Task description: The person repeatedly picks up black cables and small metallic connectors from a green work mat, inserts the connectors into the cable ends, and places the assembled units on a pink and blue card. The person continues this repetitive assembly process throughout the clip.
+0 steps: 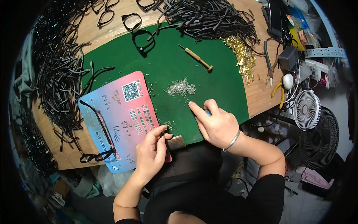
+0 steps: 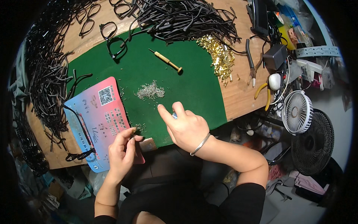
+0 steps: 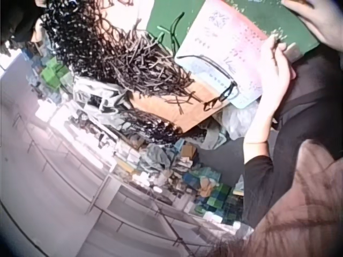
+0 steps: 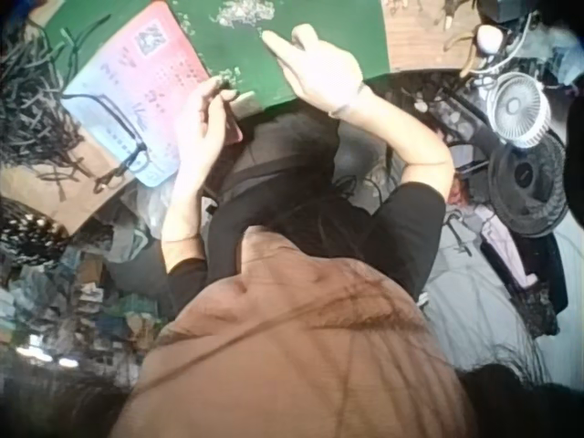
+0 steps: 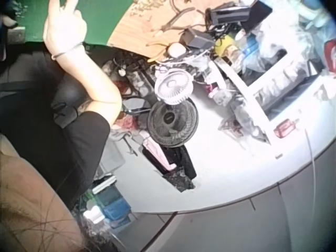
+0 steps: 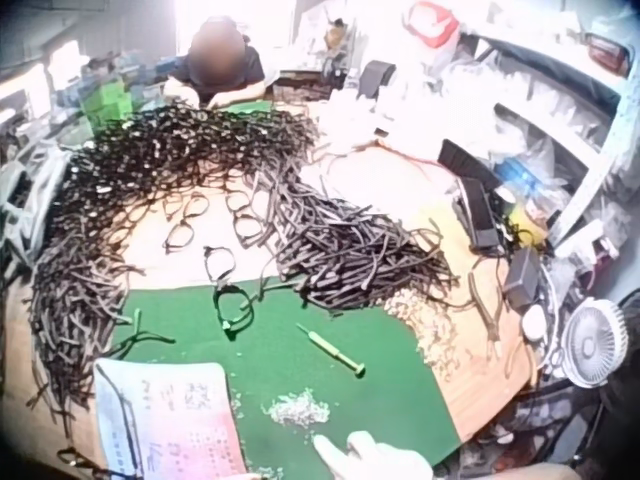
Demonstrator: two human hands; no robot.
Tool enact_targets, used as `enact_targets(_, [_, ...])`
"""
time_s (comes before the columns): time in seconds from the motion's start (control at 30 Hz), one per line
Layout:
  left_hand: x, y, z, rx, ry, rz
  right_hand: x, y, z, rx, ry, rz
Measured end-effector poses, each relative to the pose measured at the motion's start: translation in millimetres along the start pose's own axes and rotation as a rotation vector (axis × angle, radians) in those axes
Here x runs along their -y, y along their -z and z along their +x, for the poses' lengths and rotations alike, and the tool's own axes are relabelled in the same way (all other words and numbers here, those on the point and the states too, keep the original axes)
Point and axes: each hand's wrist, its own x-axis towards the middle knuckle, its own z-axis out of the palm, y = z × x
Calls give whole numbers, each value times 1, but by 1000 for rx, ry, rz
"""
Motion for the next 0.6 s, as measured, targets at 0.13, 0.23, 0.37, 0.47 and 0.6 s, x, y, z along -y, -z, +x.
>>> enact_targets(0.13, [11, 2, -10, -31, 6, -98, 2, 0, 0, 0, -33, -23])
enact_targets(0.23, [15, 8, -15, -64, 69, -271, 3, 1, 0, 7, -48, -39])
enact_targets(0.37, [11, 10, -4, -37, 35, -202, 4, 2, 2, 9, -47, -48])
enact_targets(0.47, [19, 9, 2, -5, -40, -90, 4, 4, 4, 24, -37, -47])
enact_targets(0.6, [12, 11, 3, 3, 73, -123, 6, 8, 9, 98, -57, 76])
